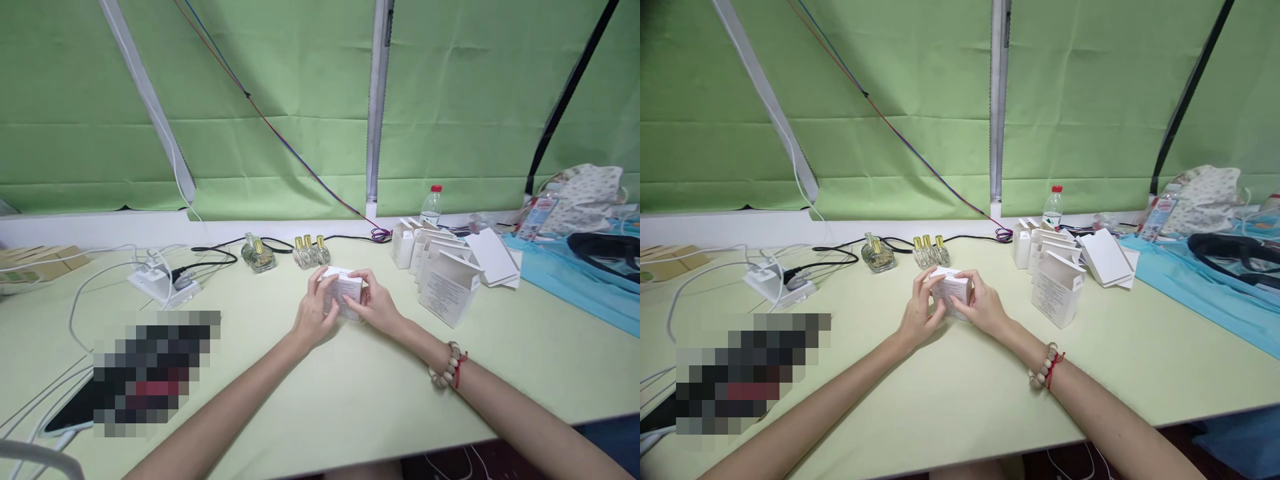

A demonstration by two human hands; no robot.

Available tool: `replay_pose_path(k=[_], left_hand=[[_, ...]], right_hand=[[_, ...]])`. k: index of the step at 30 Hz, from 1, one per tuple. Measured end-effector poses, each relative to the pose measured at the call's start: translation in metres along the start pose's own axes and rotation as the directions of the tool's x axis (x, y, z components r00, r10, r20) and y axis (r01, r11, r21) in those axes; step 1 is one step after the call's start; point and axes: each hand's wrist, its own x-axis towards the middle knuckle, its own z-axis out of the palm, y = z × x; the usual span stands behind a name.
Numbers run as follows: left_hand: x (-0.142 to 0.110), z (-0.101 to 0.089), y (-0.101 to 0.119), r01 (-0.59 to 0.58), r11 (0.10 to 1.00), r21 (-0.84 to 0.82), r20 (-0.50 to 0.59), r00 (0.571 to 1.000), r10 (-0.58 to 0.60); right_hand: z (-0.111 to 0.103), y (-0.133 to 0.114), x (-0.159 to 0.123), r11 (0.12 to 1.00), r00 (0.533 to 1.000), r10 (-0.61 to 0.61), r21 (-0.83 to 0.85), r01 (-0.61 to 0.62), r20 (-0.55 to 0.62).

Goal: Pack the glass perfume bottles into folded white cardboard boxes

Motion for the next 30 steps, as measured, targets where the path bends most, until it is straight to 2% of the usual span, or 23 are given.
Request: replay_pose_path(k=[3,8,15,18,22,28,30], left_hand=[[-0.0003,0.0004,-0.0017,0.035,0.998,-0.060,-0.054,0.998,-0.038],[0.0005,0.0022,-0.0039,0.088,0.989,-0.121,0.012,0.996,-0.087],[0.0002,0.0029,-0.0050,0.144,0.977,-0.154,0.044,0.989,-0.139],[0.0007,0.0011,-0.0028,0.243,0.954,-0.173,0.130,0.966,-0.223],[0.0033,-0.0032,0.0024,0.357,0.925,-0.129,0.277,0.909,-0.312],[0.0063,-0.0043,0.0007,0.387,0.918,-0.087,0.277,0.895,-0.351],[0.0072,-0.0034,-0.0015,0.391,0.919,-0.050,0.314,0.880,-0.357]], right_hand=[[0.0000,0.0000,-0.0001,1.000,1.000,-0.002,0.004,0.002,0.006],[-0.0008,0.0022,0.0015,1.000,1.000,-0.009,0.029,0.009,-0.001],[-0.0021,-0.0003,0.0028,0.998,1.000,-0.022,0.054,0.023,-0.021],[-0.0041,-0.0018,0.0043,1.000,0.999,-0.023,0.014,0.023,-0.045],[-0.0060,-0.0008,0.0062,0.999,0.993,-0.033,-0.044,0.028,-0.115],[-0.0060,0.0033,0.0077,1.000,0.988,-0.007,-0.021,0.004,-0.151],[-0.0060,0.0053,0.0076,1.000,0.990,-0.013,-0.008,0.012,-0.137]])
